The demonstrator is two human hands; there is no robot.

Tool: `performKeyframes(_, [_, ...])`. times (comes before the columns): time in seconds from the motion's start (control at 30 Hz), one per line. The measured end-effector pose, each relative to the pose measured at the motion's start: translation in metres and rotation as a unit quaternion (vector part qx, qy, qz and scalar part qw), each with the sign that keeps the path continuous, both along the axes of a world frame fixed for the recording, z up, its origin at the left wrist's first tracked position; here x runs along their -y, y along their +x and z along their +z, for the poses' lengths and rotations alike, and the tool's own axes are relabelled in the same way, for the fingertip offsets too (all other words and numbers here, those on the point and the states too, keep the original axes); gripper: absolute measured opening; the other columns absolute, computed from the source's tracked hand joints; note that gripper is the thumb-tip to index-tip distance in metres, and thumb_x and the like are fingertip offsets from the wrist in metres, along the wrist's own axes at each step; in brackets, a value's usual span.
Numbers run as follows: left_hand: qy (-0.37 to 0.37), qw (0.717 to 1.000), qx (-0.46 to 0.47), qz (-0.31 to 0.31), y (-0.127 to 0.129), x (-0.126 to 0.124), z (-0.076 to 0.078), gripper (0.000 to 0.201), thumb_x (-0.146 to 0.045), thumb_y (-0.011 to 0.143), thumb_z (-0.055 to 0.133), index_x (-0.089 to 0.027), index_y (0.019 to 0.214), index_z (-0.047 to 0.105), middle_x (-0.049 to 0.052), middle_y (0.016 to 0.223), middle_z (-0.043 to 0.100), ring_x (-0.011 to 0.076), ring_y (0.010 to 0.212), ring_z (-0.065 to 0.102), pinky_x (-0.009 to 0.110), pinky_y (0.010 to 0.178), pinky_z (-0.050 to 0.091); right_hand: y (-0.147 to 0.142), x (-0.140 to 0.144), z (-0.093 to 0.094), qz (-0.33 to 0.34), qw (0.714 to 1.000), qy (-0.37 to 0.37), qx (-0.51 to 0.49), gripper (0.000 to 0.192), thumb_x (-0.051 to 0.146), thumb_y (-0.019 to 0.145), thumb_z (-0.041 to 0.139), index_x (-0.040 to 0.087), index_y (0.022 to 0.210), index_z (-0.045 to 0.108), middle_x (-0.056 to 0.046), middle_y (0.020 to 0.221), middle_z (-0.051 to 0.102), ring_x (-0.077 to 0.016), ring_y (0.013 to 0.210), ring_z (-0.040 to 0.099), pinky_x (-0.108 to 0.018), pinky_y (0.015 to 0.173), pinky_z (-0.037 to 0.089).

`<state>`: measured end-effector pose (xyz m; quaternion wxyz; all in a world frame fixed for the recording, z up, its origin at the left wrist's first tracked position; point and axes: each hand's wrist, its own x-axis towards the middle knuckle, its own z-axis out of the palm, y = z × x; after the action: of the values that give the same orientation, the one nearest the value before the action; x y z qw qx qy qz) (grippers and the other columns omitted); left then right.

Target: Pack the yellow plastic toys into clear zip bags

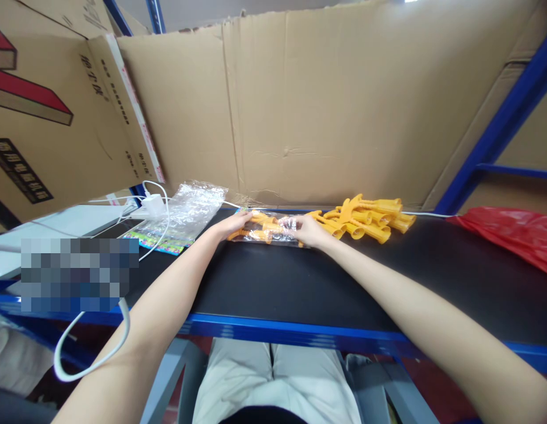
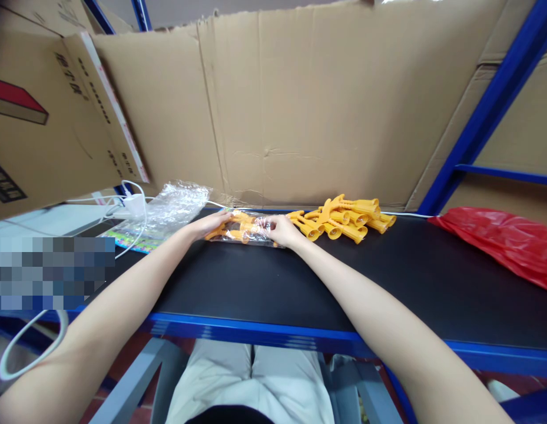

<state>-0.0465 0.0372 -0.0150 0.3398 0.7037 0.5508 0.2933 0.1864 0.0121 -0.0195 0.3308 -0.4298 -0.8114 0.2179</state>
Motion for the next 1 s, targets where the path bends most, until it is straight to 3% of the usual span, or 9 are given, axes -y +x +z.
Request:
performKeyframes(0.1, [-0.033,0.999,0.043,0.002,-0.001,-0.002,-0.002,0.029,-0.038,0.091,0.032,-0.018,0.106,0.047,0.009,0.102,0.064,0.0164,0.089,0.061,0.026,0.07,0.049,-0.001,0.0,0.0,0.022,1.0,0.009,-0.011,0.03,0.021,0.078,0.052,0.016,0.106,0.063,-0.006,0.107,0.064,-0.0164,0.096,0.059,-0.027,0.081,0.046])
performKeyframes(0.17, [-0.04,0.997,0.064,0.009,-0.002,-0.004,-0.003,0.027,-0.037,0.091,0.031,-0.018,0.105,0.045,0.009,0.108,0.062,0.0153,0.093,0.06,0.024,0.072,0.048,0.003,0.001,0.002,-0.001,0.997,0.065,0.045,0.031,0.014,0.078,0.047,0.016,0.105,0.062,-0.007,0.112,0.061,-0.0163,0.103,0.056,-0.028,0.087,0.042])
performKeyframes(0.3, [-0.052,0.992,0.112,0.007,-0.002,-0.004,-0.002,0.025,-0.034,0.091,0.033,-0.017,0.106,0.043,0.011,0.116,0.057,0.0148,0.1,0.057,0.023,0.077,0.047,0.015,0.002,0.008,-0.101,0.95,0.172,0.241,0.019,0.019,0.077,0.045,0.013,0.075,0.062,-0.011,0.09,0.063,-0.0212,0.089,0.057,-0.033,0.08,0.041])
performKeyframes(0.4, [-0.057,0.99,0.128,0.003,-0.001,-0.002,-0.001,0.025,-0.033,0.091,0.032,-0.017,0.108,0.043,0.01,0.113,0.057,0.0146,0.101,0.056,0.023,0.078,0.046,0.018,0.002,0.009,-0.128,0.947,0.12,0.269,0.024,0.024,0.076,0.044,0.015,0.056,0.052,-0.007,0.071,0.058,-0.0171,0.07,0.055,-0.028,0.066,0.039])
performKeyframes(0.5, [-0.066,0.985,0.159,0.001,0.0,-0.002,-0.003,0.025,-0.033,0.091,0.033,-0.017,0.108,0.042,0.009,0.105,0.059,0.0149,0.095,0.057,0.024,0.075,0.047,0.016,0.001,0.008,-0.043,0.978,0.069,0.191,0.023,0.021,0.072,0.043,0.017,0.05,0.043,-0.002,0.064,0.051,-0.0125,0.063,0.049,-0.023,0.061,0.036])
performKeyframes(0.6, [-0.078,0.98,0.184,0.004,-0.001,-0.004,-0.005,0.025,-0.034,0.09,0.038,-0.017,0.108,0.041,0.008,0.099,0.059,0.0151,0.087,0.06,0.026,0.072,0.049,0.015,0.002,0.007,0.019,0.99,0.04,0.133,0.026,0.027,0.074,0.044,0.018,0.05,0.038,0.0,0.058,0.045,-0.0116,0.059,0.045,-0.024,0.057,0.034])
performKeyframes(0.73, [-0.083,0.978,0.194,0.01,-0.002,-0.005,-0.007,0.027,-0.027,0.087,0.043,-0.017,0.112,0.042,0.01,0.101,0.059,0.0153,0.083,0.06,0.027,0.072,0.049,0.017,0.003,0.004,0.031,0.991,-0.001,0.134,0.03,0.041,0.074,0.047,0.017,0.055,0.045,0.001,0.056,0.044,-0.011,0.054,0.04,-0.024,0.052,0.031])
performKeyframes(0.9, [-0.072,0.984,0.161,0.018,-0.003,-0.007,-0.008,0.034,-0.018,0.086,0.042,-0.015,0.119,0.04,0.011,0.105,0.058,0.0155,0.085,0.06,0.027,0.073,0.048,0.018,0.002,0.005,0.04,0.989,0.016,0.145,0.027,0.037,0.076,0.048,0.015,0.061,0.054,-0.002,0.065,0.053,-0.0126,0.06,0.048,-0.024,0.057,0.036])
performKeyframes(1.0, [-0.032,0.991,0.13,0.007,-0.007,-0.012,-0.011,0.036,-0.019,0.084,0.043,-0.014,0.12,0.042,0.013,0.108,0.058,0.0167,0.089,0.059,0.027,0.076,0.047,0.022,0.002,0.013,-0.02,0.981,0.052,0.187,0.023,0.029,0.078,0.045,0.016,0.07,0.062,-0.005,0.076,0.062,-0.0156,0.068,0.055,-0.026,0.064,0.039])
